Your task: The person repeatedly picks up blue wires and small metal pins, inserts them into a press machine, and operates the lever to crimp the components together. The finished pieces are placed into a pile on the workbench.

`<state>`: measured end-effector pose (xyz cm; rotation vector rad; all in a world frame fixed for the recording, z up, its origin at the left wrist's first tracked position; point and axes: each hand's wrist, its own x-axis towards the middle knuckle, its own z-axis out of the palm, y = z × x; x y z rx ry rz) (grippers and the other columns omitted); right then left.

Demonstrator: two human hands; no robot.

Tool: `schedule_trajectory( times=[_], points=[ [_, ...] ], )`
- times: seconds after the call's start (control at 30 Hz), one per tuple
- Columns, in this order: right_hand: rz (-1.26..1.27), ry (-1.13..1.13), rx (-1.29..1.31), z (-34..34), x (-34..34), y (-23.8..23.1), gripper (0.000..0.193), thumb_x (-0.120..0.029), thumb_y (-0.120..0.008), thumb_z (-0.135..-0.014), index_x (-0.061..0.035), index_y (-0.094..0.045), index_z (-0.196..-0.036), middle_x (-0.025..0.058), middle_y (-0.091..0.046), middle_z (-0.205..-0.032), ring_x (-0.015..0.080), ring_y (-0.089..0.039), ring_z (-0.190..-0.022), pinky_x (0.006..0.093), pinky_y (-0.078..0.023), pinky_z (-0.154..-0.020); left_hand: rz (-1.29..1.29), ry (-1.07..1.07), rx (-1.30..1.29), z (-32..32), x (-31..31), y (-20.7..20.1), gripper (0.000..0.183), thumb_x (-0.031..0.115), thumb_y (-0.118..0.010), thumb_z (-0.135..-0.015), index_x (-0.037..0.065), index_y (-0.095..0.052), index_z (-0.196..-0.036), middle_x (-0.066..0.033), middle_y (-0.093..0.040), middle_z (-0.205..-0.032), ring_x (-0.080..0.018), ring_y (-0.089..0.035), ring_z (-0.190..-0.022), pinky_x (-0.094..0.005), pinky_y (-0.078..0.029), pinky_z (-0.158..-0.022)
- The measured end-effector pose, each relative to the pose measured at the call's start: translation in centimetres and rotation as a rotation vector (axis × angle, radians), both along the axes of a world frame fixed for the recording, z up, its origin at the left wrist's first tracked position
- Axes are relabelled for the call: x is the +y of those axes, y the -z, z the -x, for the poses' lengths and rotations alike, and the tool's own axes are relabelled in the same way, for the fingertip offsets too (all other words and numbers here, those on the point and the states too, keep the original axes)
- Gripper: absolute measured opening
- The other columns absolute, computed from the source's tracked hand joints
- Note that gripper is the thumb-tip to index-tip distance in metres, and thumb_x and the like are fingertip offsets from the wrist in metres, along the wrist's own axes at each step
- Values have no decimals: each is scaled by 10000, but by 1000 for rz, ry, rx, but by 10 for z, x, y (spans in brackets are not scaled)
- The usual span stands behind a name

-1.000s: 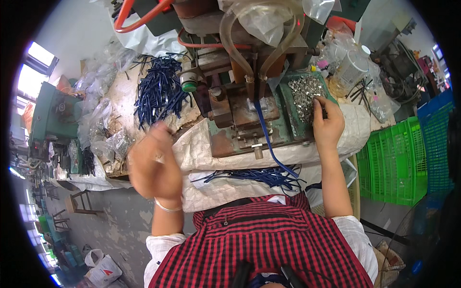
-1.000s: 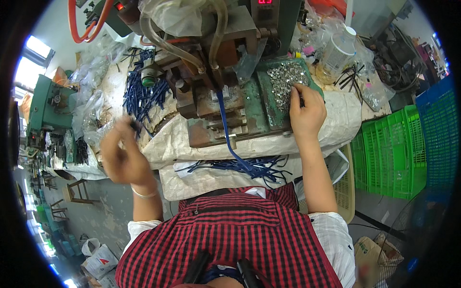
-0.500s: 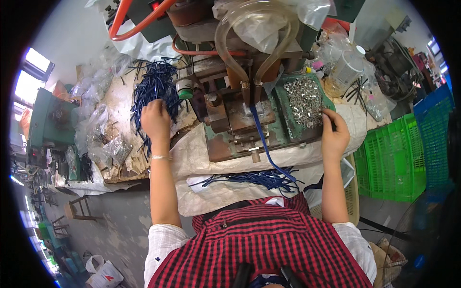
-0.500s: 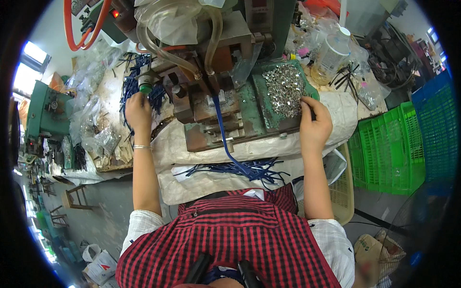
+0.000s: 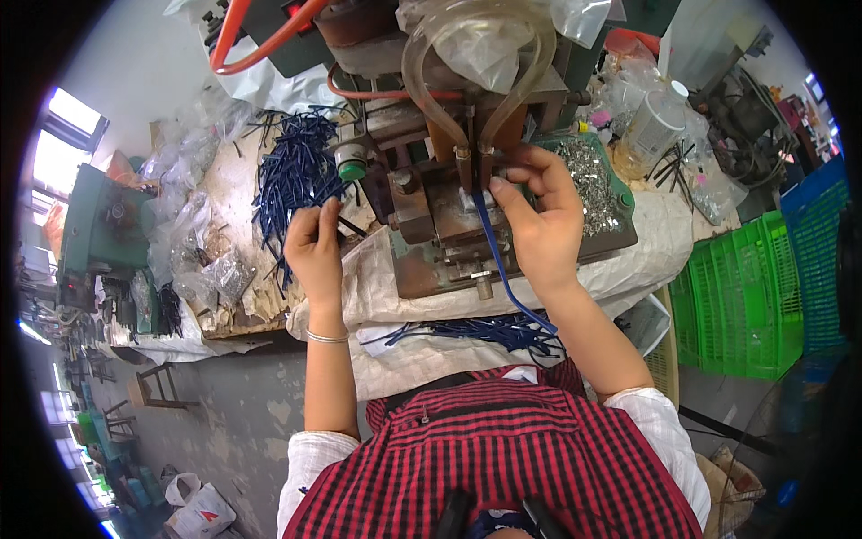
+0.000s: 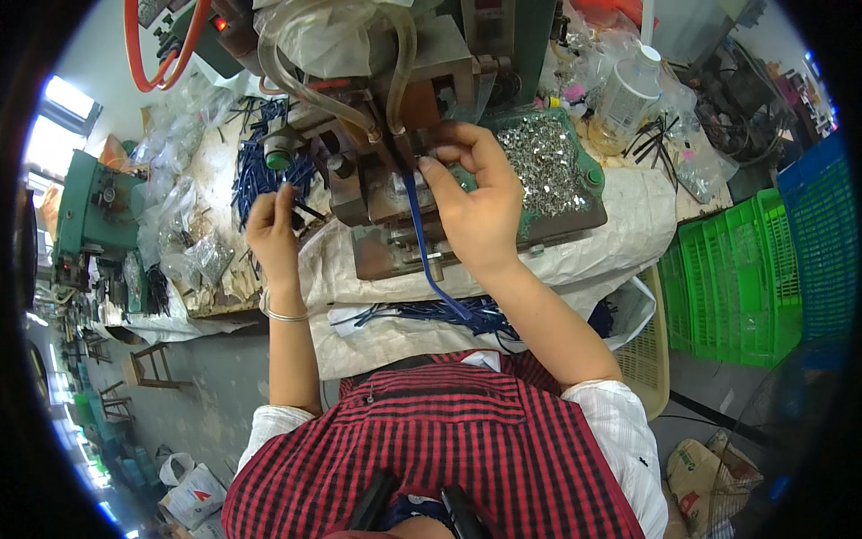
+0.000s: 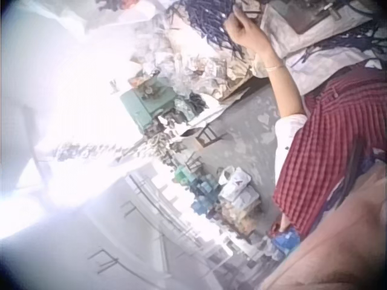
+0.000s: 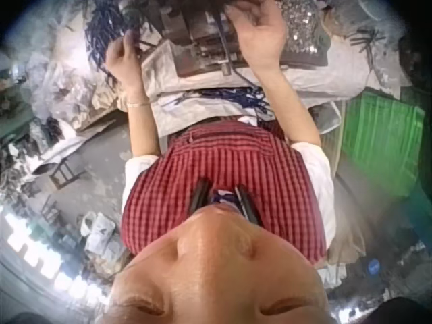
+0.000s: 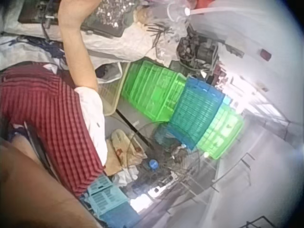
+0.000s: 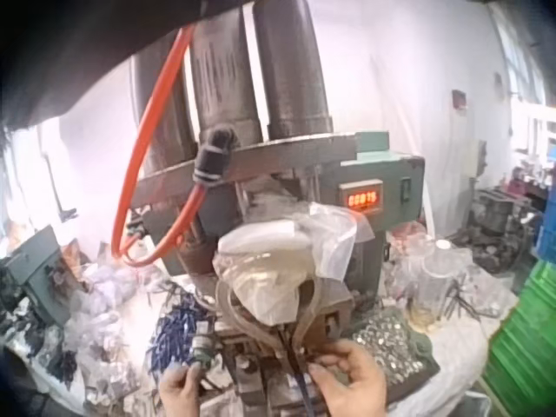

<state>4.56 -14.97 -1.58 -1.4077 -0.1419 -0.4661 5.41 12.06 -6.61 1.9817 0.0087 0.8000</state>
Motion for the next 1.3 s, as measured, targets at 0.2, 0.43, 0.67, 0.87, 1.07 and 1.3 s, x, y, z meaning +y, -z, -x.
schedule_trajectory(
  times=[0.2, 0.43, 0.67, 0.87, 1.07, 1.3],
  points=[
    [-241, -165, 115, 3, 4, -19, 389, 59, -649, -883, 36, -527, -1251, 73, -682, -1015, 106, -638, -929, 235, -487, -863, 141, 268, -474, 41, -66, -99, 124, -115, -634, -897, -64, -616, -1007, -153, -693, -886, -193, -676, -811, -304, -564, -745],
    [102, -191, 107, 20, -26, -29, 371, -10, -615, -888, 0, -609, -1259, 152, -690, -1193, 252, -625, -1195, 358, -446, -1043, -600, 553, -540, 55, -105, -99, 267, 128, -840, -734, 37, -700, -943, -123, -724, -982, -149, -629, -618, -253, -471, -510],
    [1141, 484, 53, -6, -118, 63, 176, -127, -769, -762, -43, -745, -915, 254, -629, -1245, 416, -520, -1285, 479, -422, -1066, -677, 515, -746, 27, -126, -68, 255, 149, -848, -711, 81, -683, -892, -72, -708, -960, -90, -540, -534, -235, -419, -471],
    [1003, 564, -88, -6, -112, 67, 124, -90, -721, -838, -11, -736, -932, 189, -692, -1143, 321, -625, -1166, 409, -470, -1014, -663, 490, -613, 43, -124, -74, 279, 105, -857, -704, 86, -696, -931, -102, -736, -985, -134, -585, -546, -258, -422, -459],
    [-93, 450, 77, -9, -128, 83, 148, -88, -607, -993, -10, -686, -1092, 59, -693, -1071, 129, -630, -948, 273, -494, -880, -987, -68, -433, 77, -64, -72, 128, 79, -774, -797, 95, -752, -921, -48, -726, -866, -151, -565, -598, -298, -447, -518],
    [-34, 328, 88, -43, -77, 73, 177, -57, -624, -985, -5, -661, -1150, 34, -685, -1012, 103, -636, -895, 232, -487, -826, -929, -364, -5, -23, 40, -44, 133, 113, -764, -771, 103, -751, -903, -37, -695, -967, -275, -602, -931, -380, -476, -819]
  ],
)
